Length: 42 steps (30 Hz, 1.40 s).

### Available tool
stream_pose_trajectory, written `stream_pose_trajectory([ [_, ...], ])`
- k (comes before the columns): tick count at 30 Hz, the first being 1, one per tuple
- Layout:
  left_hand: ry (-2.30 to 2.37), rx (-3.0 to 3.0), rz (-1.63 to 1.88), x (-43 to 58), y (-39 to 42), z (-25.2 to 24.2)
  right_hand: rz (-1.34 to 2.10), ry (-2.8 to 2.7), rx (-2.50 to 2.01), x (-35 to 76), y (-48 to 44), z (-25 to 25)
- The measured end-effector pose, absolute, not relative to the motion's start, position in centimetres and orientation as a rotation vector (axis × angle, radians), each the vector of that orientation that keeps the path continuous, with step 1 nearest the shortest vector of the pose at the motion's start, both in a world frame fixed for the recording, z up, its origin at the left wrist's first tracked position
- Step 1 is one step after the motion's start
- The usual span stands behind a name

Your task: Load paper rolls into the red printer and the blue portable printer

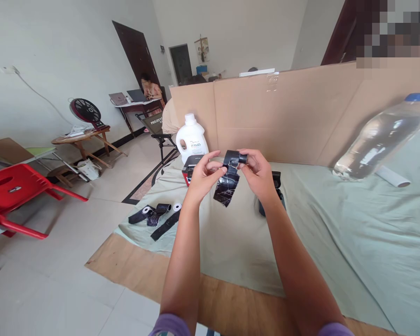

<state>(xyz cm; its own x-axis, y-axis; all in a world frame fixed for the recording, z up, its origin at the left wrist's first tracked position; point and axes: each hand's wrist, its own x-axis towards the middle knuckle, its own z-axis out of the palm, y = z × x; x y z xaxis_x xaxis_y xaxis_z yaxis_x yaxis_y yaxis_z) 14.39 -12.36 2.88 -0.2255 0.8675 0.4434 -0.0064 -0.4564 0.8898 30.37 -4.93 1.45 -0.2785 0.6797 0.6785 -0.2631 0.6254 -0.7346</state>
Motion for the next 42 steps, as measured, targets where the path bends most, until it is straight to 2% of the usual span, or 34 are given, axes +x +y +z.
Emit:
stream_pose_trajectory([
  [16,1.097,1.418,1.764,14.3,-12.2,2.9,0.900,-1.624,-0.361,29.7,-5.1,1.2],
  [42,1.144,1.505,1.741,14.2,-12.5,2.9,1.007,-1.625,-0.363,29.3,-5.6,1.3],
])
